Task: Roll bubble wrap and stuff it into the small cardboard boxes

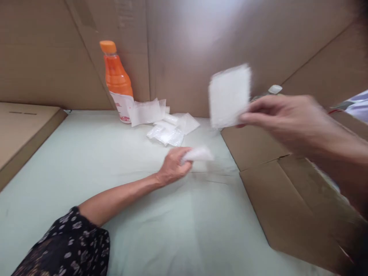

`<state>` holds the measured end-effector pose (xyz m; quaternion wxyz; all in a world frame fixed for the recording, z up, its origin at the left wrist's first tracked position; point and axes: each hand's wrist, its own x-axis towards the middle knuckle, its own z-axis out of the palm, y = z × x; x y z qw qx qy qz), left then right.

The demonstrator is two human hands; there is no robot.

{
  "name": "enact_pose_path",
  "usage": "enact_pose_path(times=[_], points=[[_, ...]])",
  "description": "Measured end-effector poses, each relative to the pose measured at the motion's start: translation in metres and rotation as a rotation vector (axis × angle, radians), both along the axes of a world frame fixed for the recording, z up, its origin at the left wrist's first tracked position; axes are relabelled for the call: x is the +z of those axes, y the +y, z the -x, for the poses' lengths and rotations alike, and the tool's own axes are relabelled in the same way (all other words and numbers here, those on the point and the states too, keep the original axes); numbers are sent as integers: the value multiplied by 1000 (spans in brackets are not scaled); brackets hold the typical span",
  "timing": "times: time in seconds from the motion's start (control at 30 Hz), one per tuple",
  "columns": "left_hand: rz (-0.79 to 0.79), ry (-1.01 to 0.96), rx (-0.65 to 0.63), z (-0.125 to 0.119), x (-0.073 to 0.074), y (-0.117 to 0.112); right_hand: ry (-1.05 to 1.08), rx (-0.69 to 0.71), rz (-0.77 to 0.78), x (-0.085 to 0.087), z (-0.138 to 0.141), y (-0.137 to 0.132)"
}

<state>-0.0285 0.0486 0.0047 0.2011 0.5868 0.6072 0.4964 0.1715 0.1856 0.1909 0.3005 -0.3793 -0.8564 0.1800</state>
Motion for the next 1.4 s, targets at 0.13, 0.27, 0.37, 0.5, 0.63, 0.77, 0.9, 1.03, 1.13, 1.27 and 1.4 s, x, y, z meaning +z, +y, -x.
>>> enact_pose_path(times=[0.13, 0.27, 0.37, 0.5, 0.63, 0.77, 0.9, 1.03, 1.13, 1.27, 1.4], points=[[45, -71, 291, 119, 7, -23, 10, 84, 298, -57, 128, -21], [96, -22, 355, 191, -11, -27, -123, 65, 323, -120, 214, -22], [184, 160, 245, 195, -31, -28, -161, 85, 239, -147, 225, -36], [202, 287, 224, 181, -45, -24, -244, 163, 90, -166, 217, -54], [232, 410, 234, 177, -46, 0, -453, 293, -114, -185, 235, -50], [274, 463, 224, 177, -45, 16, -506, 225, -90, -194, 251, -53], [253, 493, 256, 179, -47, 15, -508, 223, -99, -193, 224, -86], [104, 455, 262, 177, -47, 10, -422, 253, -157, -182, 156, -134], [18, 398, 294, 167, -43, -11, -361, 109, -295, -151, 77, -159], [-9, 435, 323, 148, -43, -55, -368, -318, -583, -96, -52, -155], [15, 457, 342, 122, -49, -100, -576, -635, -698, -80, -165, -125]])
